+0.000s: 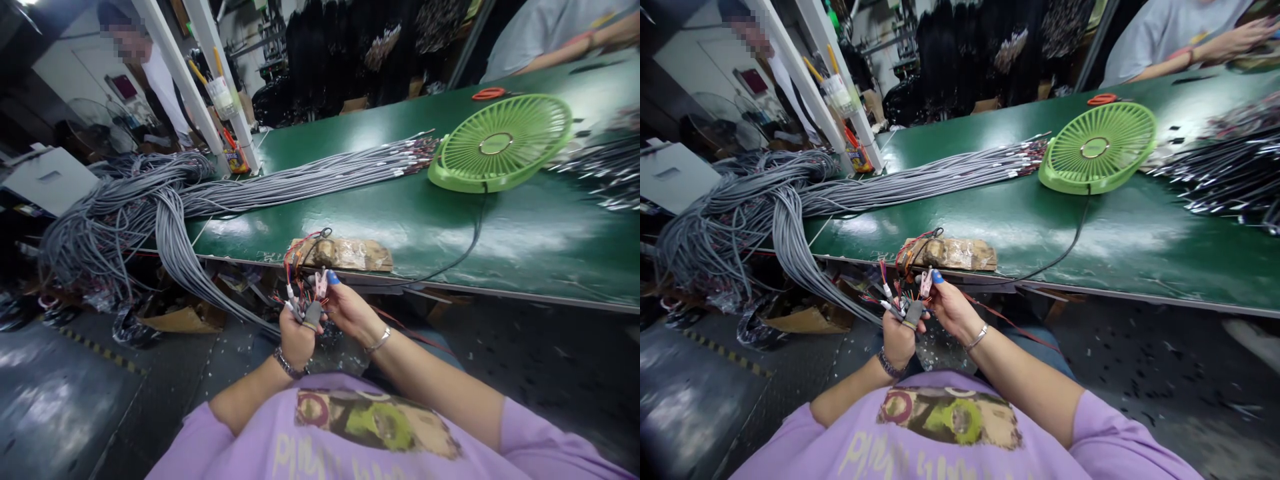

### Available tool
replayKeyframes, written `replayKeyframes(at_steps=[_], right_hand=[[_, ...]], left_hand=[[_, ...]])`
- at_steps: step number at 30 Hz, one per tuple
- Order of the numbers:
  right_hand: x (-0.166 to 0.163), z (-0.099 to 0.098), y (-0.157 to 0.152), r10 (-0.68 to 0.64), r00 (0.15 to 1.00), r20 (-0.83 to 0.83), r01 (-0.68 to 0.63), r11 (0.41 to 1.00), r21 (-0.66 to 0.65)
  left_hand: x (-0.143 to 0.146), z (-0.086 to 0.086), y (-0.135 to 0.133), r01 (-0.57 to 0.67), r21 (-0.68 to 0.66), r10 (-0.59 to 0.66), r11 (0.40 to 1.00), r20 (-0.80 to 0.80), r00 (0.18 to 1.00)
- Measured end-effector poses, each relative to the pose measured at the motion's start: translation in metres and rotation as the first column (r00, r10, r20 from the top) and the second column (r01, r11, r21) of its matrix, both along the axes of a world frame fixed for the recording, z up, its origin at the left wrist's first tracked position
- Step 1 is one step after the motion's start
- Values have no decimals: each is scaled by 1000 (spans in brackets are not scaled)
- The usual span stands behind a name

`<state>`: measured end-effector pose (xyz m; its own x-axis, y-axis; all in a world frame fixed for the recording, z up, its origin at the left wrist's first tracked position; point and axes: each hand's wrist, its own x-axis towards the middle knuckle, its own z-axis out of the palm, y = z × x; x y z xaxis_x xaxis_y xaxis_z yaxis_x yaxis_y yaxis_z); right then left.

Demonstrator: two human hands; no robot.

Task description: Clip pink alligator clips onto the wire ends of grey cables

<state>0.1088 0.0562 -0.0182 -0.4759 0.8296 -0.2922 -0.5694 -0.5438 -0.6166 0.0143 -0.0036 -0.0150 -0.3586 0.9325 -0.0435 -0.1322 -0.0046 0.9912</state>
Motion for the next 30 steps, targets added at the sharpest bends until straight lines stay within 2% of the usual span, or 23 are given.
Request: replayKeyframes(at_steps=[6, 14, 22, 27, 30], right_hand=[[3, -1, -3, 30, 999, -14, -30, 999, -24], [16, -17, -10, 52, 999, -1, -52, 992, -115], [29, -36, -19, 53, 998, 29, -47, 986, -157], [33, -40, -22, 49, 998, 32, -41, 971, -235], [34, -40, -24, 50, 998, 31, -41, 971, -235]], left_hand=[[-2, -1, -1, 14, 7, -14, 1000, -6, 1000], [-9, -3, -13, 11, -10, -11, 1000, -19, 1000], [-14, -8, -16, -8, -120, 13, 993, 45, 999], [-14, -9, -14, -34, -163, 49, 986, 90, 995], [-14, -9, -14, -37, -174, 55, 984, 103, 993]])
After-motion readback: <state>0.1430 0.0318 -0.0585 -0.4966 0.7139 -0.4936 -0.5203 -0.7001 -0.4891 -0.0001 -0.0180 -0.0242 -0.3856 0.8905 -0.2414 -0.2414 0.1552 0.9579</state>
